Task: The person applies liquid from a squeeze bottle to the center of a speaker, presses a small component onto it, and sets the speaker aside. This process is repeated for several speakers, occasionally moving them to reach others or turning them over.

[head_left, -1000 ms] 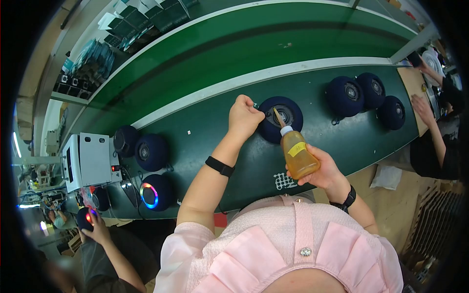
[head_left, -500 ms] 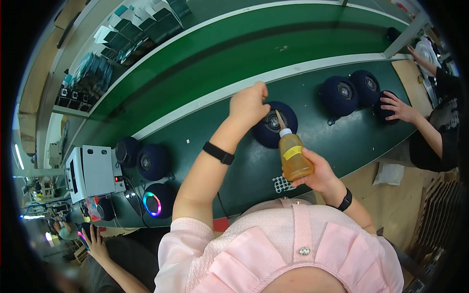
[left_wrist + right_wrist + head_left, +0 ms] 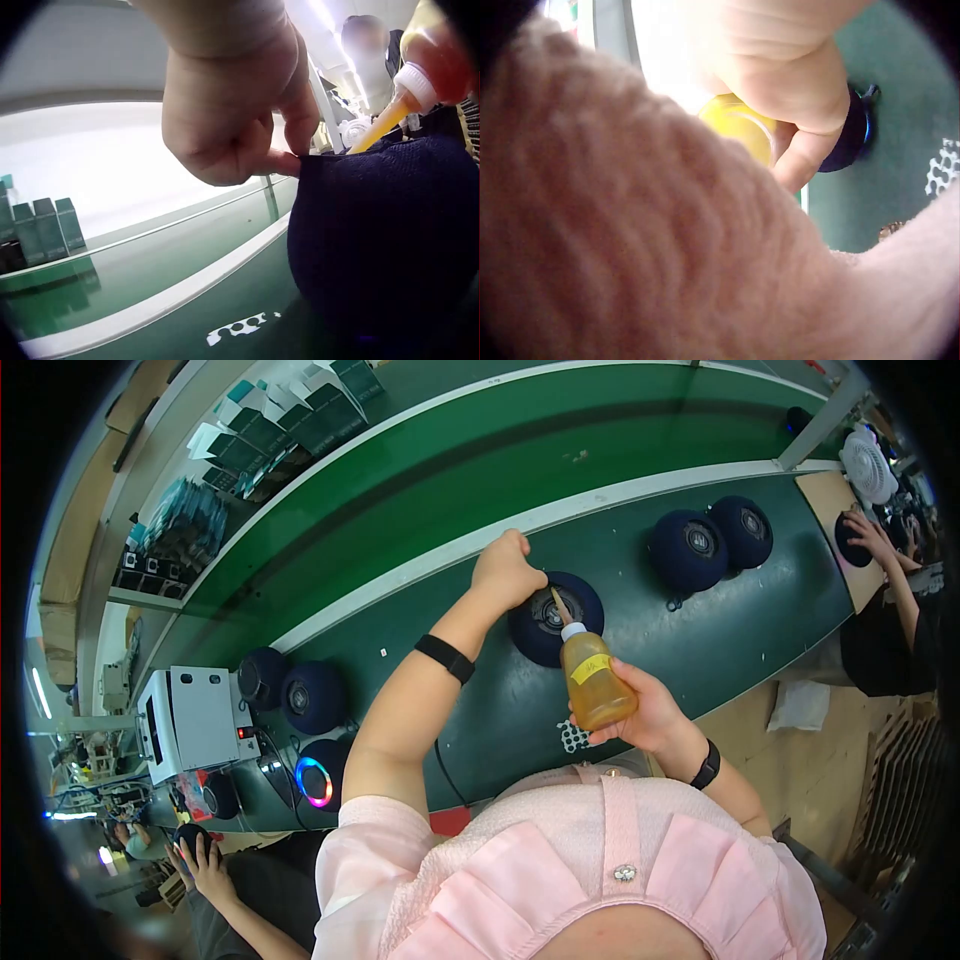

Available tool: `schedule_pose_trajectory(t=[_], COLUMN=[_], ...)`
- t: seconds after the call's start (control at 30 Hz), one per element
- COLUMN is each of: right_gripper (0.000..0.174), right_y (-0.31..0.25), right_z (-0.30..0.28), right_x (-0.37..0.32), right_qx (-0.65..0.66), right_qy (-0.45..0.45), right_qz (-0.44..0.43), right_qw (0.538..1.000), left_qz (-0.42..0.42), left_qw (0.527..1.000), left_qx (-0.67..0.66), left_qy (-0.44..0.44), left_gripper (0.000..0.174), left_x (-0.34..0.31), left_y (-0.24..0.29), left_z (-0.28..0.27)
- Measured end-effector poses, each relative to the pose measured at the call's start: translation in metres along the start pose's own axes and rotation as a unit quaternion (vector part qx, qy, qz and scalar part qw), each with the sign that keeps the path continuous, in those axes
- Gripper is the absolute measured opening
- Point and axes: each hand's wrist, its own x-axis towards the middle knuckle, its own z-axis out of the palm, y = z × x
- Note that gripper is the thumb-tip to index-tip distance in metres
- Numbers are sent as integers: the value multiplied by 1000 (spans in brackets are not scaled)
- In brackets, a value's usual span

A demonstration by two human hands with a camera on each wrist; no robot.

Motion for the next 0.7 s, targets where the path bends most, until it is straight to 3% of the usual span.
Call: schedule_pose_trajectory(t=[0.13,0.2,0.3,0.47,0.7], right_gripper=[52,52,50,46,44], right_y=[-1,-1,-2,3,7], right_z=[2,4,11,10,12], right_x=[-2,-2,-5,-1,-1], right_qx=[33,45,61,87,68], right_qy=[-36,-42,-51,-60,0], right_qz=[27,33,45,48,45], right_qw=[998,998,996,993,997], left_qz=[-77,-122,-174,-152,-153], left_qw=[994,980,964,951,944], left_qx=[-73,-160,-202,-266,-287], left_qy=[-2,2,4,38,59], left_gripper=[41,34,39,38,38], left_x=[-14,-23,-34,-39,-40], left_y=[-14,-15,-13,-25,-18], left_z=[0,-3,-4,17,21])
